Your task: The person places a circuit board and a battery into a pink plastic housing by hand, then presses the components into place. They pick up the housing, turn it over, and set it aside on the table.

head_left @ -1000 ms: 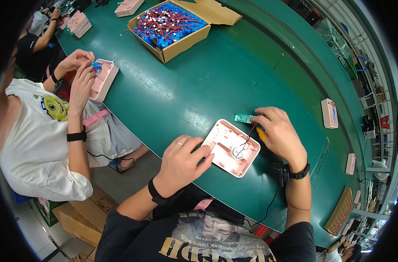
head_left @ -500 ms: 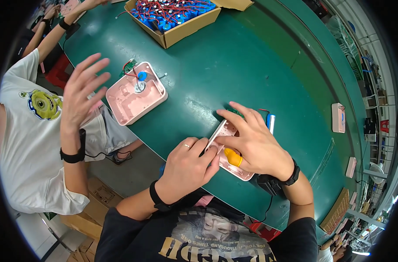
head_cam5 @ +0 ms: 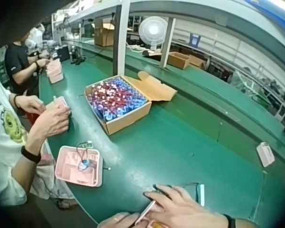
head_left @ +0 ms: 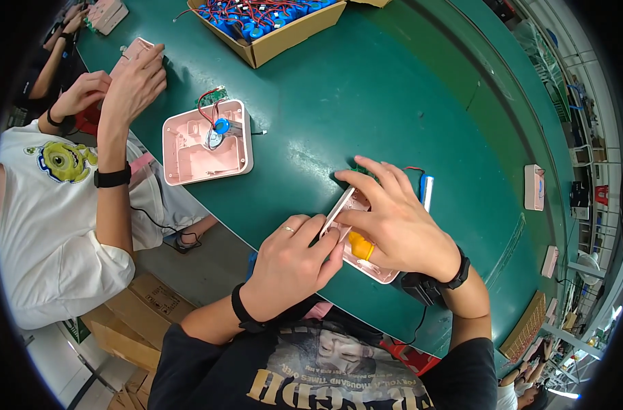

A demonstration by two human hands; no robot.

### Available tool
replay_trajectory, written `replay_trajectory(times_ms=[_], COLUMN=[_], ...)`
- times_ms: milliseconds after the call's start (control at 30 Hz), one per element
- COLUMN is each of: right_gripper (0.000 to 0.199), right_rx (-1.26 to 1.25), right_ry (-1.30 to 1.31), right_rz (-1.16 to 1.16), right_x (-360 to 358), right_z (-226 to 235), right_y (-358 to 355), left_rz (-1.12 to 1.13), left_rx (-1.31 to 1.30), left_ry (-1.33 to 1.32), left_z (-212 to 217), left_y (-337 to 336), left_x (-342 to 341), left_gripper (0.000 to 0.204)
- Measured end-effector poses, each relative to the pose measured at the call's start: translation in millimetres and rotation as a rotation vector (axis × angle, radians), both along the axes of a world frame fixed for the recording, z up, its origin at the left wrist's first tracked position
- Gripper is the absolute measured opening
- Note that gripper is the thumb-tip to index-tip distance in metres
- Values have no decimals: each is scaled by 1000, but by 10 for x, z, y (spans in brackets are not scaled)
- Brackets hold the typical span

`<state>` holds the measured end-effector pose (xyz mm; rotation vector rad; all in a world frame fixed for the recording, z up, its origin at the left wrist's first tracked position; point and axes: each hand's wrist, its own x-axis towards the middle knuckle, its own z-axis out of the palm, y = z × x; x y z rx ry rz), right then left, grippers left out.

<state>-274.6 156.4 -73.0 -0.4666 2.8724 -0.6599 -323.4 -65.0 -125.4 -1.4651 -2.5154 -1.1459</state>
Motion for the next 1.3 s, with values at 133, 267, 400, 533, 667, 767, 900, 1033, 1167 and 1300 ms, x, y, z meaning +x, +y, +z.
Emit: replay_trajectory(times_ms=[133, 267, 400, 533, 667, 767, 900, 1033, 1167, 1300], right_gripper=[33, 33, 33, 32, 32, 33, 37, 39, 40, 40], right_rx=[-18, -46, -54, -61, -55, -44, -90, 169, 152, 187], right_ry=[1, -3, 4, 14, 48, 109, -162, -111, -88, 217], right_rz=[15, -10, -8, -1, 4, 10, -301, -294, -404, -455], right_x=[-10, -1, 4, 4, -8, -16, 96, 296, 459, 401], right_z=[-37, -101, -105, -97, 12, 190, 472, 336, 52, -163], right_y=[10, 8, 4, 28, 131, 337, 763, 939, 760, 663], left_rz=[-1, -5, 9, 15, 13, 16, 37, 83, 92, 65], left_rx=[6, 11, -3, -25, -48, -60, -40, -21, -15, -23], left_ry=[4, 8, 6, 21, 48, 56, 8, -82, -101, -111], left_z=[-13, -34, -24, -18, 9, 23, 16, -18, -55, -34], left_y=[1, 12, 5, 9, 17, 0, 10, 9, 42, 58], left_x=[-11, -19, 1, 15, -6, -9, -27, -83, -110, -153], left_gripper=[19, 18, 19, 20, 21, 24, 29, 34, 36, 35])
